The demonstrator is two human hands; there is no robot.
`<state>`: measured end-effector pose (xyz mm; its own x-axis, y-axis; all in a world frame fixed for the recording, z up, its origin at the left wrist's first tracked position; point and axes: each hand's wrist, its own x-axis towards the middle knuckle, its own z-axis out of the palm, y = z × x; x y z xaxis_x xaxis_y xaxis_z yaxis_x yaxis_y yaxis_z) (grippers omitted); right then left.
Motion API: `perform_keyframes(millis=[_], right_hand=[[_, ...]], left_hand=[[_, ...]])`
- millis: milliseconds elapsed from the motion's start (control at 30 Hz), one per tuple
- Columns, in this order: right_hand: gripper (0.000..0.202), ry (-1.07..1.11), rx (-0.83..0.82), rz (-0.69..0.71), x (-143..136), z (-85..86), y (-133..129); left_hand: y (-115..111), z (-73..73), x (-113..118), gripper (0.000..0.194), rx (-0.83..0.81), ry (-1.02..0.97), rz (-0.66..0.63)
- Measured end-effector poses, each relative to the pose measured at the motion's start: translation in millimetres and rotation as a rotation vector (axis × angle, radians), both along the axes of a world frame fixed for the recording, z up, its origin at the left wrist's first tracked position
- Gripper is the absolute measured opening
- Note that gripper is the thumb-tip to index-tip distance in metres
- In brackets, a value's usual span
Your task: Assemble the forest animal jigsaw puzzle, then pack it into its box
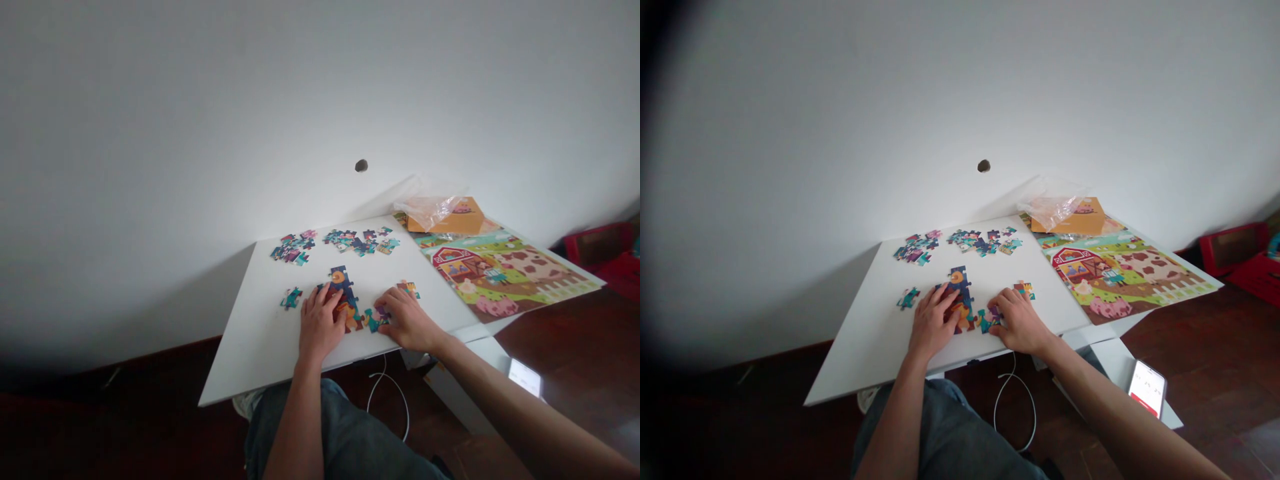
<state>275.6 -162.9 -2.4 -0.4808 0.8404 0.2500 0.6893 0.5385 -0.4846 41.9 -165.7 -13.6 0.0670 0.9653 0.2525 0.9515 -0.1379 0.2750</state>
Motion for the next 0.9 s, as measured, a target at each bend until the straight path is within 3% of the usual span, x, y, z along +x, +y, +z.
perform_keyframes(millis=[233, 433, 533, 667, 767, 900], right_hand=[[0.034, 0.025, 0.061, 0.014, 0, -1.9, -4], [0.039, 0.001, 0.154, -0.068, -2, -6.4, -6], [0.048, -0.012, 0.188, -0.223, 7, -9.6, -4], [0.054, -0.095, 0.135, -0.462, 34, -12.8, 9], [0.041, -0.157, 0.075, -0.421, 51, -11.7, 20], [0.032, -0.172, 0.039, -0.306, 56, -7.9, 29]], left_hand=[[1, -2.0, -1, 0.046, 0.020, -0.017, -0.028], [1, -4.0, -3, 0.044, 0.045, -0.052, -0.050], [-4, 0.9, -2, 0.043, 0.066, -0.069, -0.091], [-14, 10.2, 1, 0.037, 0.080, -0.045, -0.269], [-16, 12.5, 3, 0.034, 0.036, -0.045, -0.355], [-14, 10.8, 3, 0.035, 0.013, -0.082, -0.269]])
